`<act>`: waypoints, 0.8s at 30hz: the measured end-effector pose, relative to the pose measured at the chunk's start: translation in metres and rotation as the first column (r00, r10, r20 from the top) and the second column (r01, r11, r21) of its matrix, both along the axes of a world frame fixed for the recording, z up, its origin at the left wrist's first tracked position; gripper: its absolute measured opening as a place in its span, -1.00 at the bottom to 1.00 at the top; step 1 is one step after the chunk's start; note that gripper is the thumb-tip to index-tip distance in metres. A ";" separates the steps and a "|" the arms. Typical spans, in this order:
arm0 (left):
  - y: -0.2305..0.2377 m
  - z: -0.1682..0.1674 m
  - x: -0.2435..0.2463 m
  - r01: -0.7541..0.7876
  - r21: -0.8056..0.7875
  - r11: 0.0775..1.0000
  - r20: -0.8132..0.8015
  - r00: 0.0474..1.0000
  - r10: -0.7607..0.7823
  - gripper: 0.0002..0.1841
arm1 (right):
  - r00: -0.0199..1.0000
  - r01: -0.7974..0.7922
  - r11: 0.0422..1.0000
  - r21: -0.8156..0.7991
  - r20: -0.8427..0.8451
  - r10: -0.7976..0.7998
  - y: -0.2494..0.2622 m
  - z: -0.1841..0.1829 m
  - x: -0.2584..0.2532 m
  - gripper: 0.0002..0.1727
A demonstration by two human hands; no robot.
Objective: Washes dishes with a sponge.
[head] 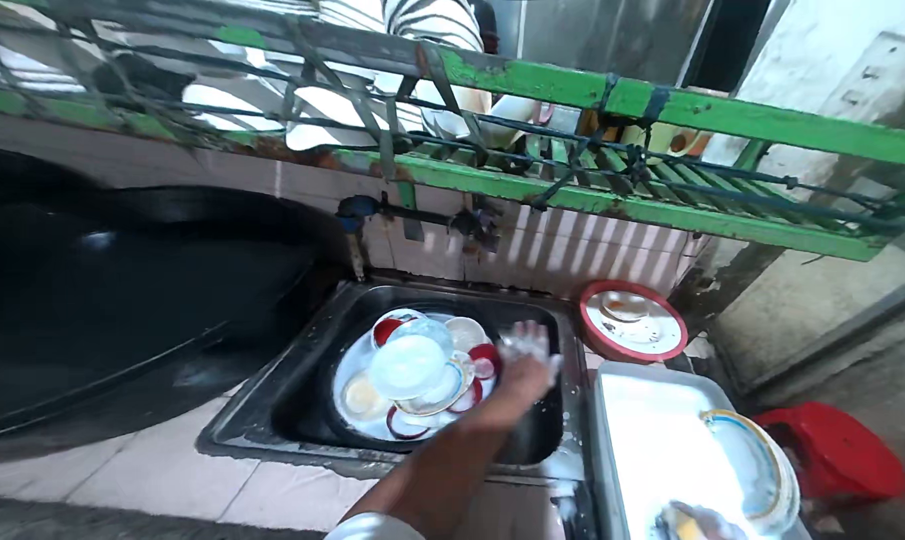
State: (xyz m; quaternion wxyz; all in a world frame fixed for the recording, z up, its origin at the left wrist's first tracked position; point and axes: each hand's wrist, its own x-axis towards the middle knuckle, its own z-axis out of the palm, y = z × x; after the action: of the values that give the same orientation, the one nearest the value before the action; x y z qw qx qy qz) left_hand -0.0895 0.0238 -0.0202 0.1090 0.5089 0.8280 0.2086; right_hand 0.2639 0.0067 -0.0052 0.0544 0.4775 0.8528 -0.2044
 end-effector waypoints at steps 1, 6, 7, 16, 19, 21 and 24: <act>0.006 0.013 0.036 0.144 0.070 0.987 0.041 0.988 -0.148 -0.29 | 1.000 0.000 1.000 -0.005 0.025 0.000 0.006 -0.004 0.004 -0.23; 0.026 0.018 0.170 0.665 -0.260 0.700 0.200 0.747 -0.635 -0.30 | 0.969 0.242 0.970 0.011 0.038 -0.242 0.020 -0.002 0.013 -0.41; 0.025 0.009 0.185 0.655 -0.311 0.688 0.232 0.755 -0.614 -0.25 | 0.948 0.318 0.948 -0.010 -0.029 -0.318 0.022 -0.005 0.016 -0.39; 0.024 0.008 0.178 0.615 -0.193 0.765 0.516 0.726 -0.454 -0.59 | 0.792 0.521 0.853 -0.038 -0.352 -0.499 0.034 -0.013 0.020 -0.46; 0.028 0.004 0.173 0.487 -0.100 0.867 0.831 0.520 -0.196 -0.49 | 0.789 0.548 0.832 -0.083 -0.280 -0.547 0.041 -0.010 0.016 -0.44; 0.027 0.007 0.178 0.473 -0.149 0.868 0.890 0.447 -0.091 -0.55 | 0.791 0.554 0.829 -0.082 -0.260 -0.554 0.039 -0.002 0.013 -0.44; 0.027 0.007 0.185 0.533 -0.179 0.827 0.895 0.437 -0.088 -0.59 | 0.790 0.555 0.826 -0.101 -0.247 -0.561 0.036 0.000 0.014 -0.43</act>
State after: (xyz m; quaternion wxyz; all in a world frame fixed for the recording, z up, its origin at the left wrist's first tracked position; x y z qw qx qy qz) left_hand 0.0951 0.0511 -0.0137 0.6535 0.4454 0.5728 0.2158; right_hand 0.2777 0.0429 -0.0055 -0.1175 0.6751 0.6709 -0.2835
